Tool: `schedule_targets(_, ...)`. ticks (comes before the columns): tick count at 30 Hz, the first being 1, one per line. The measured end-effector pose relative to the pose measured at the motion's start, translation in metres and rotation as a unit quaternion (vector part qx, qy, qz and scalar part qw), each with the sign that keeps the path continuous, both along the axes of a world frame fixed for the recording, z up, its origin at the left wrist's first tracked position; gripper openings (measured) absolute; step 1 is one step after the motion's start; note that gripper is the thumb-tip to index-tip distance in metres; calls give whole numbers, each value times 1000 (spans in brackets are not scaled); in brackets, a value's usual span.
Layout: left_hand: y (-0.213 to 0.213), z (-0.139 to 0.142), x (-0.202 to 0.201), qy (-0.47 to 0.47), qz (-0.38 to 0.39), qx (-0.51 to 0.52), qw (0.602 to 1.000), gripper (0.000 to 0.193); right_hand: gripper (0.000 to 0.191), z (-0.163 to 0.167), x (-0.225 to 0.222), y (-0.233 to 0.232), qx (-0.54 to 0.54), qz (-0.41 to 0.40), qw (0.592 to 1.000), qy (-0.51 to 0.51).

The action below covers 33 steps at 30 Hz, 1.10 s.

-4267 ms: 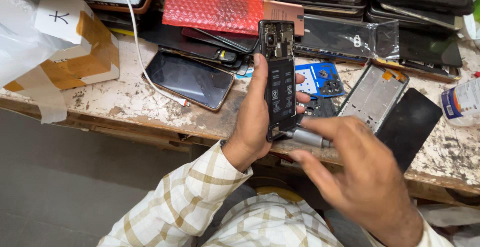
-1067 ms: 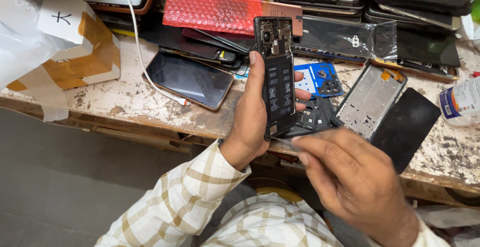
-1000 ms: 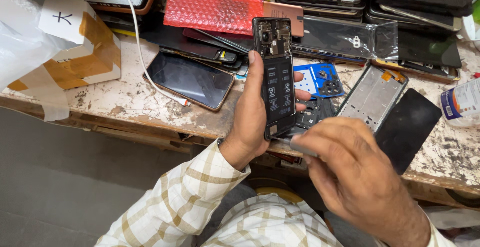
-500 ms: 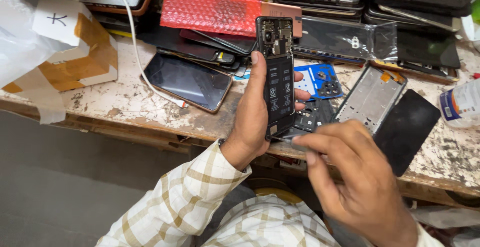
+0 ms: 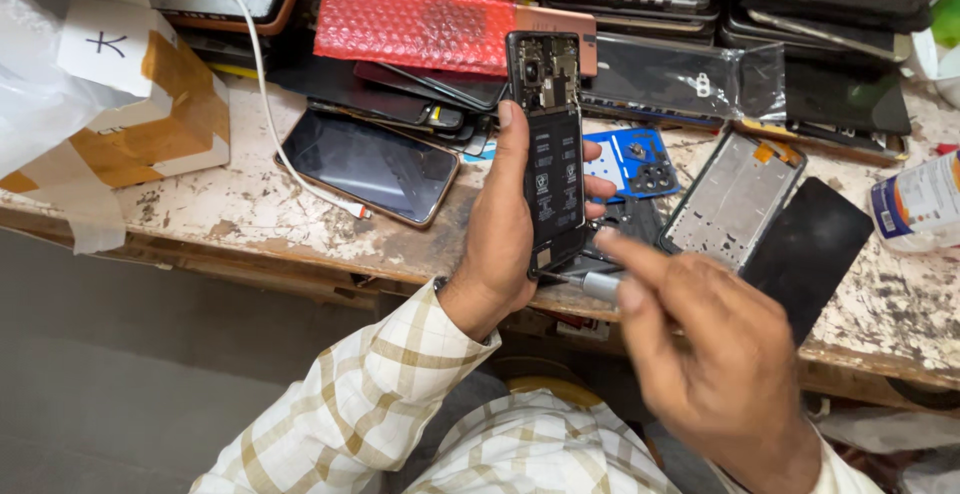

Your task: The person disassembles a mobile phone on a workbench, using a prying tool to detach components and handling various internal parts and screens.

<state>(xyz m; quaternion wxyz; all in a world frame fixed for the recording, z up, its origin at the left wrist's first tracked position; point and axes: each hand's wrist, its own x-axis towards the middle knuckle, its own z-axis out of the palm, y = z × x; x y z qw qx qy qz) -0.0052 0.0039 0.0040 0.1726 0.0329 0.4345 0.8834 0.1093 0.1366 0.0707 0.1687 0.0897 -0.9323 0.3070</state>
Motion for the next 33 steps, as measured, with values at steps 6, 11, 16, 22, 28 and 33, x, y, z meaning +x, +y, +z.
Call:
schedule_targets(6, 2, 2, -1, -3, 18, 17, 1000, 75, 23, 3, -2, -3, -43, -26, 999, -18)
schedule_targets(11, -1, 3, 0, 0, 11, 8, 1000, 79, 22, -2, 0, -2, -53, 12, 998, 29)
schedule_targets(16, -1, 3, -1, 5, 15, 3, 1000, 79, 19, -9, 3, 0, -75, 49, 995, 49)
schedule_targets(22, -3, 2, -4, 14, 19, 9, 1000, 79, 19, -9, 6, 5, -62, 40, 995, 65)
schedule_targets(28, -23, 3, 0, 38, 22, -50, 998, 73, 17, -14, 2, 20, -19, -2, 998, 54)
schedule_targets(33, -39, 3, 17, 12, -68, -72, 995, 72, 17, -26, -7, 23, 4, 0, 999, 33)
